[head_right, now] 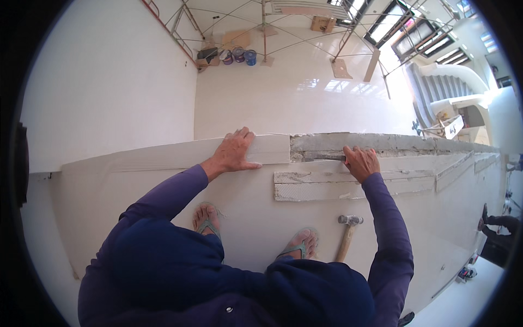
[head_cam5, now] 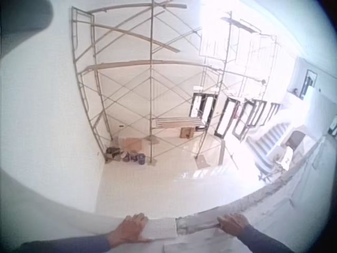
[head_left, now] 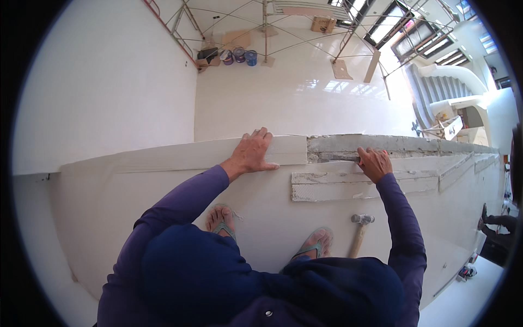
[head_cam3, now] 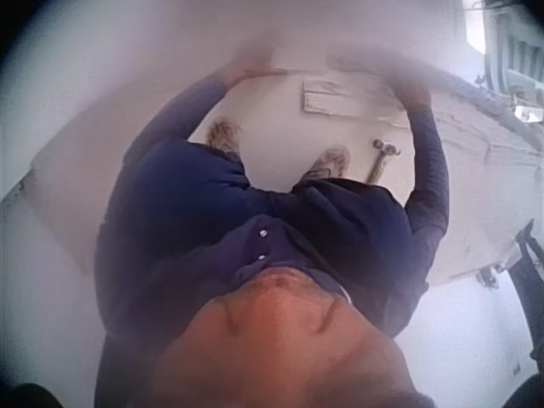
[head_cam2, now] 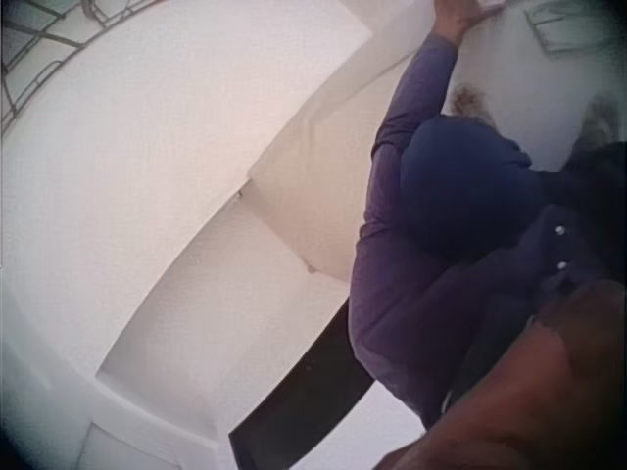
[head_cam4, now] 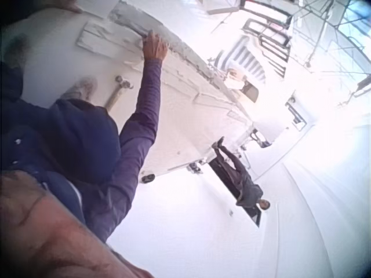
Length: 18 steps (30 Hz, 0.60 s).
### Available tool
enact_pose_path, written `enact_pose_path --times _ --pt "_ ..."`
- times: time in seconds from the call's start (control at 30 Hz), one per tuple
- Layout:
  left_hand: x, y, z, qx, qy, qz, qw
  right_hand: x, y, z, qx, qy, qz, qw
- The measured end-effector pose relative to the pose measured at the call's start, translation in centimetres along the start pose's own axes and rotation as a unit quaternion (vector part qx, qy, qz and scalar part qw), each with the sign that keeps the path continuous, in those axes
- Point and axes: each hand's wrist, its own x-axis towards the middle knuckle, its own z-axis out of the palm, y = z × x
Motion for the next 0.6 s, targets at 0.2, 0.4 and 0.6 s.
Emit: enact_pose_path --times 0.2,0.4,0.6 --pt "0.8 1.2 -0.8 -0.003 -0.014 0.001 1.0 -1.9 5.6 0.1 0.025 -0.016 0.017 0.999" --pt "0.4 1.1 -0.6 -0.014 0.004 -0.001 1.0 -10.5 4.8 1.6 0.114 0.013 0.202 0.973" --pt "0.9 1.6 -0.4 -0.013 0.001 -0.001 1.0 -25.4 1.1 8.6 0.183 0.027 0.477 0.86"
